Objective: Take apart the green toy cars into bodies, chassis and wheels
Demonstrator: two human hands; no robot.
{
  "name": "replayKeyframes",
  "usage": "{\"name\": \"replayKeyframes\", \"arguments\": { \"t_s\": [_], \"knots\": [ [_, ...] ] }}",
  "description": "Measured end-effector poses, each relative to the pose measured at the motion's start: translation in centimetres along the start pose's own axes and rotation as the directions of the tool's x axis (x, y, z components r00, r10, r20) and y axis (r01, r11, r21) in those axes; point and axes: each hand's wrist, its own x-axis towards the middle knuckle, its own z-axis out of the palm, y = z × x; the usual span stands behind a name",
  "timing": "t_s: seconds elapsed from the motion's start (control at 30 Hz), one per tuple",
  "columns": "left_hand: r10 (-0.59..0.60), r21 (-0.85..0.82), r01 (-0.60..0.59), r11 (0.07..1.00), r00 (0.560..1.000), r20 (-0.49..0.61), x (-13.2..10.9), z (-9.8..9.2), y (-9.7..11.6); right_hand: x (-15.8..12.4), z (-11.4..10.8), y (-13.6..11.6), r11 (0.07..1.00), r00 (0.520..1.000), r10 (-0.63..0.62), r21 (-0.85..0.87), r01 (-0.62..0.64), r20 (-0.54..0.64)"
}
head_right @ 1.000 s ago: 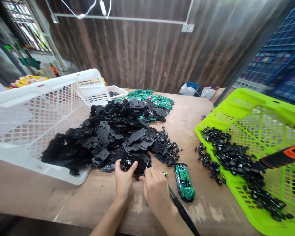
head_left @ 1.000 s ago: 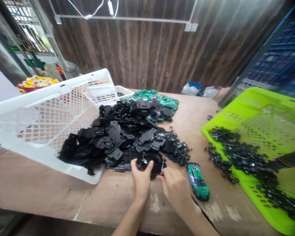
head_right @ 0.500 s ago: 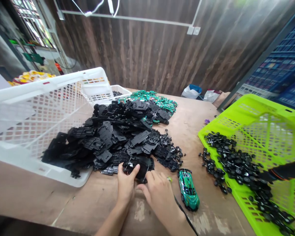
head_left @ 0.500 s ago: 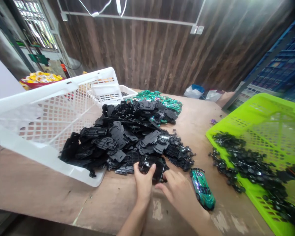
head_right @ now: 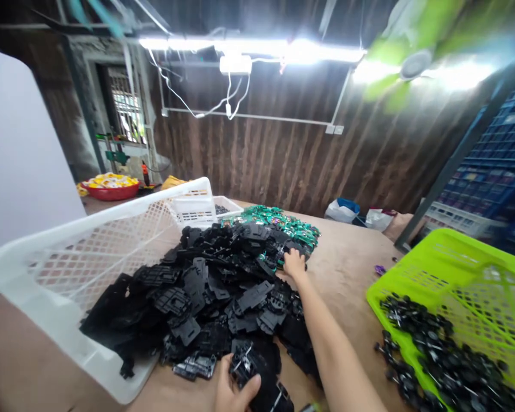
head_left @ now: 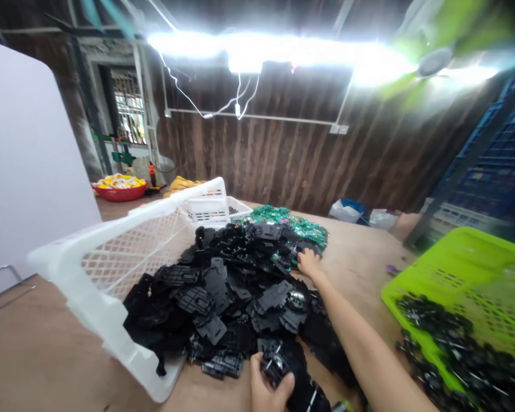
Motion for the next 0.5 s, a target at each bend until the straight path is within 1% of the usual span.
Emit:
{"name": "replayKeyframes", "arguments": {
  "t_s": [0.1, 0.17, 0.2, 0.3, 0.37, 0.43, 0.5],
  "knots": [
    [-0.016, -0.01, 0.016, 1.0, 0.999, 0.036, 0.5, -0.2, -0.8, 2.4, -0.2, 2.0, 0.999, 0.999, -0.046, 0.011, 0.046, 0.015],
    [-0.035, -0.019, 0.036, 0.999, 0.998, 0.05, 0.3, 0.1, -1.0, 3.0, -0.1, 3.0, 0.996, 0.994, -0.09, 0.029, 0.088, 0.057],
    [-0.044, -0.026, 0.045, 0.999, 0.997, 0.058, 0.0, 0.3, -1.0, 2.8, 0.2, 3.3, 0.993, 0.99, -0.111, 0.037, 0.109, 0.083],
    [-0.035, -0.034, 0.039, 0.999, 0.995, 0.096, -0.5, 0.7, -1.1, 1.1, 1.8, 2.9, 0.988, 0.979, -0.151, 0.054, 0.144, 0.14],
    [-0.007, -0.023, 0.01, 1.0, 0.994, 0.113, -0.5, 0.6, -1.2, 0.1, 2.7, 2.1, 0.987, 0.978, -0.151, 0.075, 0.142, 0.141],
    [0.002, -0.008, -0.001, 1.0, 0.993, 0.115, -0.1, 0.1, -1.2, 0.0, 2.8, 1.5, 0.988, 0.987, -0.12, 0.111, 0.107, 0.111],
    [-0.006, 0.011, 0.004, 1.0, 0.994, 0.109, 0.4, -0.3, -1.0, 0.7, 1.9, 1.5, 0.985, 0.997, -0.042, 0.168, 0.03, 0.067]
  ]
}}
